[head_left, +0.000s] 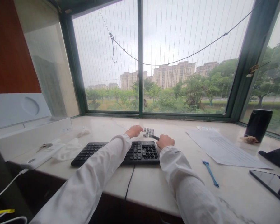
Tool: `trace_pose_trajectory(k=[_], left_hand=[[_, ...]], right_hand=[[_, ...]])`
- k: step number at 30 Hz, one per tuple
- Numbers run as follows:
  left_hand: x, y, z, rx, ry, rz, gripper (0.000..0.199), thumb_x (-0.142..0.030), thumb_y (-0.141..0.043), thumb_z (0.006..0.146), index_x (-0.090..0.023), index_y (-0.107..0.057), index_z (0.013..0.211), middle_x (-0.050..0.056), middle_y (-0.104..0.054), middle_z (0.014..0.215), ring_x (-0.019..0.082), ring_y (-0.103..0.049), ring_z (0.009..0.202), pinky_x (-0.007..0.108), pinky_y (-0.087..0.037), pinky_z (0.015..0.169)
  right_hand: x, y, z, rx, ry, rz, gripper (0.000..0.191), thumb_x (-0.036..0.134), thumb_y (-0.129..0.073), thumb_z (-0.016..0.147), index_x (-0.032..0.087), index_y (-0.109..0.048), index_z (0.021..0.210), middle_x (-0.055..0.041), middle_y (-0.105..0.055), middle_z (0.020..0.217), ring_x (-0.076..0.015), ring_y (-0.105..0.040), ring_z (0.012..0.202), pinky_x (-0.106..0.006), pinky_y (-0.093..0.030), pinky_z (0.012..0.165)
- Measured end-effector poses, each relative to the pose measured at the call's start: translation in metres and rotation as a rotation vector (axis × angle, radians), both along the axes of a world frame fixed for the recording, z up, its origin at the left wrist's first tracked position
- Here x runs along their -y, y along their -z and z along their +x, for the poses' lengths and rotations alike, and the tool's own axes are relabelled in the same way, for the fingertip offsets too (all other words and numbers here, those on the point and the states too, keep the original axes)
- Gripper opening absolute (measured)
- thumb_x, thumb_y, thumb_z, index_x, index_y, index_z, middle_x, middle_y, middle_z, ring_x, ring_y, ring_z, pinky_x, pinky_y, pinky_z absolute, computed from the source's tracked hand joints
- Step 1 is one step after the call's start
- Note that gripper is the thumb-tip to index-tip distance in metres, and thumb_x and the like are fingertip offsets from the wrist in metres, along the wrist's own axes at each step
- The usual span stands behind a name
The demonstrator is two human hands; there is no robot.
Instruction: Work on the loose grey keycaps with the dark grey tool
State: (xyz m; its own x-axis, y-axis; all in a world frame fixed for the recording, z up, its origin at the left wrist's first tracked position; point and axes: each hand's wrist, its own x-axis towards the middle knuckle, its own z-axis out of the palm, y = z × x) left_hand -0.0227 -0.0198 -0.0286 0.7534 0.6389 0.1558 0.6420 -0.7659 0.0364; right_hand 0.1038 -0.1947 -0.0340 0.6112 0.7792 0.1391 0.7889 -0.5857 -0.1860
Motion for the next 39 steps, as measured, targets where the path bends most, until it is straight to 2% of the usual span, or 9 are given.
trace_pose_trajectory(k=[5,16,18,21,25,30,39], left_hand=[[0.004,0.005,0.013,-0.043,0.019,-0.006,0.042,-0.01,-0.046,0.08,-0.033,-0.065,0.109,0.001,-0.055,0.126,0.019,-0.058,0.104,0.031,-0.044,0.09],[0.013,0.0,0.019,-0.072,0.044,-0.003,0.04,-0.011,-0.047,0.081,-0.033,-0.066,0.108,0.002,-0.055,0.125,0.019,-0.058,0.103,0.03,-0.045,0.088],[0.013,-0.001,0.018,-0.068,0.05,-0.006,0.034,-0.016,-0.047,0.084,-0.031,-0.066,0.108,0.004,-0.056,0.124,0.019,-0.059,0.101,0.029,-0.046,0.086],[0.012,-0.003,0.015,-0.057,0.088,-0.018,0.028,-0.033,-0.045,0.088,-0.031,-0.066,0.107,0.003,-0.061,0.118,0.019,-0.06,0.099,0.028,-0.045,0.085],[0.01,-0.007,0.006,-0.045,0.15,-0.033,0.031,-0.049,-0.051,0.084,-0.033,-0.065,0.107,-0.001,-0.062,0.118,0.017,-0.058,0.103,0.024,-0.043,0.087],[0.007,-0.006,0.0,-0.048,0.133,-0.024,0.033,-0.048,-0.061,0.077,-0.03,-0.067,0.104,0.001,-0.062,0.115,0.019,-0.057,0.103,0.025,-0.042,0.088],[0.007,-0.001,0.003,-0.031,0.099,-0.01,0.021,-0.042,-0.061,0.078,-0.03,-0.071,0.092,0.002,-0.064,0.107,0.019,-0.059,0.097,0.026,-0.044,0.084]], right_hand=[[0.0,0.002,0.002,-0.01,0.004,0.002,0.019,0.022,-0.052,0.08,0.014,-0.065,0.09,-0.0135,-0.067,0.091,-0.0239,-0.064,0.085,-0.032,-0.046,0.066],[-0.001,0.001,0.001,-0.006,0.005,-0.006,0.021,0.021,-0.052,0.079,0.014,-0.066,0.093,-0.0145,-0.066,0.093,-0.0237,-0.064,0.087,-0.032,-0.046,0.068],[-0.001,0.001,0.001,-0.006,0.006,-0.005,0.021,0.021,-0.052,0.079,0.014,-0.066,0.093,-0.0145,-0.066,0.093,-0.0238,-0.064,0.087,-0.032,-0.046,0.068],[0.0,0.0,0.001,-0.007,0.015,0.004,0.022,0.022,-0.052,0.079,0.015,-0.066,0.094,-0.0147,-0.066,0.095,-0.0242,-0.064,0.088,-0.032,-0.046,0.068],[0.0,-0.001,0.001,-0.011,0.024,0.01,0.023,0.023,-0.054,0.078,0.015,-0.066,0.095,-0.0151,-0.066,0.096,-0.0243,-0.063,0.09,-0.032,-0.046,0.069],[0.0,-0.001,0.001,-0.019,0.018,0.005,0.023,0.023,-0.053,0.078,0.015,-0.066,0.095,-0.0146,-0.066,0.094,-0.0239,-0.063,0.089,-0.032,-0.046,0.069],[0.0,-0.001,0.002,-0.013,0.021,0.005,0.024,0.023,-0.052,0.08,0.015,-0.066,0.097,-0.0154,-0.066,0.095,-0.024,-0.063,0.09,-0.032,-0.047,0.07]])
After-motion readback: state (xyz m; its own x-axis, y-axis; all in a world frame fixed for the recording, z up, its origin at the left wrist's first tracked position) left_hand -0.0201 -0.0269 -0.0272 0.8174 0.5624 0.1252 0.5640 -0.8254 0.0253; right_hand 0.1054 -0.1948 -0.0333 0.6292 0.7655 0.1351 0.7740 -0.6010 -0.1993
